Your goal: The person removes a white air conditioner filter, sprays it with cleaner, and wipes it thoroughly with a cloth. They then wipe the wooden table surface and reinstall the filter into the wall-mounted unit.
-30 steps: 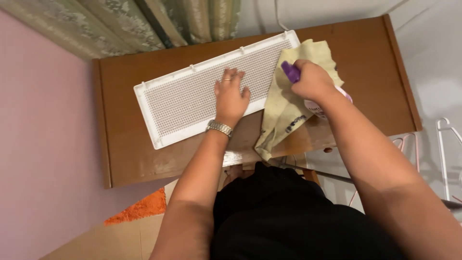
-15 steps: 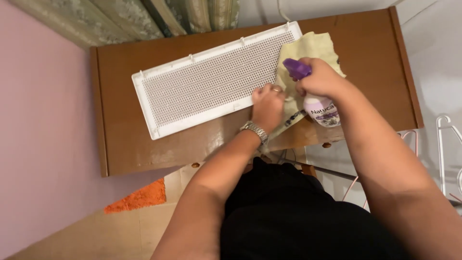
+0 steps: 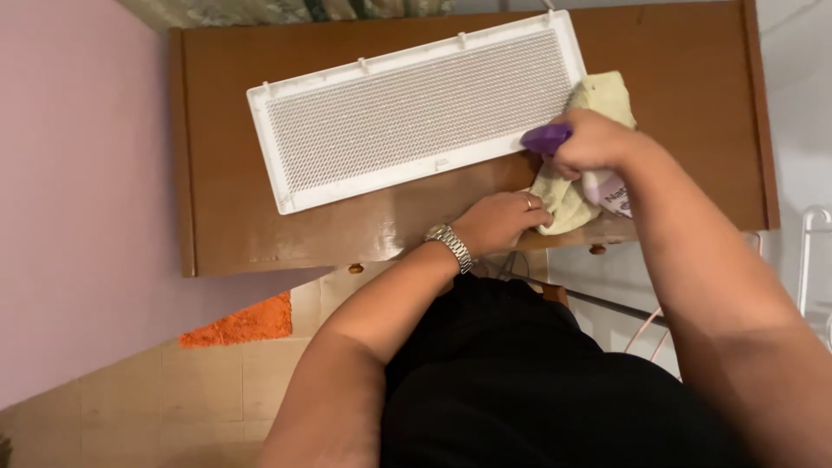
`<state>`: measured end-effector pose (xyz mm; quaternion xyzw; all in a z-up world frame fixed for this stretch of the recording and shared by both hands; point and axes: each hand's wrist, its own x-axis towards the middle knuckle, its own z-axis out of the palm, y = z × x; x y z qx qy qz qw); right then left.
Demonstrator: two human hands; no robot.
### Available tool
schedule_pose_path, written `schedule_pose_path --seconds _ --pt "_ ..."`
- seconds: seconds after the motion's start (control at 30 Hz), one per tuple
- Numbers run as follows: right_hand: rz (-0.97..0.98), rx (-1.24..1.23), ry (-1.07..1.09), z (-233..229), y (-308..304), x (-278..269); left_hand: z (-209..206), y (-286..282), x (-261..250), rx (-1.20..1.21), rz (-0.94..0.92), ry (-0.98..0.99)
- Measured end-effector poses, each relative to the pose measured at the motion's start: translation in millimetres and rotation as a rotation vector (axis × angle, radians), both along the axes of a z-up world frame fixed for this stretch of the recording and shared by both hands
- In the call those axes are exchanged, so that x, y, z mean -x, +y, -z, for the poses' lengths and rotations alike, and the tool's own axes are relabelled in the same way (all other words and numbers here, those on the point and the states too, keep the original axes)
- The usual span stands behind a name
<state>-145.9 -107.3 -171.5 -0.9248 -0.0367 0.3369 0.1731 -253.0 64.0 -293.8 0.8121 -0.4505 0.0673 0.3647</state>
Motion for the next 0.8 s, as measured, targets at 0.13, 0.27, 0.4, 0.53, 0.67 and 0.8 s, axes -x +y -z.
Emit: schedule_pose_path --seconds 0.13,0.27,0.4,0.53,0.67,0.8 --pt "-0.084 -0.084 -0.037 8.5 36.0 -8.4 8.5 18.7 1.2 0.009 -0.089 -0.019" --pt "-0.253 -0.05 -0.006 -22.6 102.2 5.0 9.9 50.9 6.8 -0.001 -0.226 -0.081" --pt "-0.398 -0.037 0.027 -33.0 151.3 15.5 14.4 70.1 18.1 -0.078 -0.302 -0.073" --pt "-0.509 -0.051 -0.016 -41.9 191.5 13.6 9.1 88.2 25.8 -0.07 -0.393 -0.011" --pt "-0.586 -0.101 -0.036 -39.8 223.4 16.0 8.8 111.5 34.8 -0.073 -0.505 0.063" --pt "-0.636 -0.151 -0.052 -39.1 248.2 24.4 8.8 130.2 41.7 -0.055 -0.58 0.03"
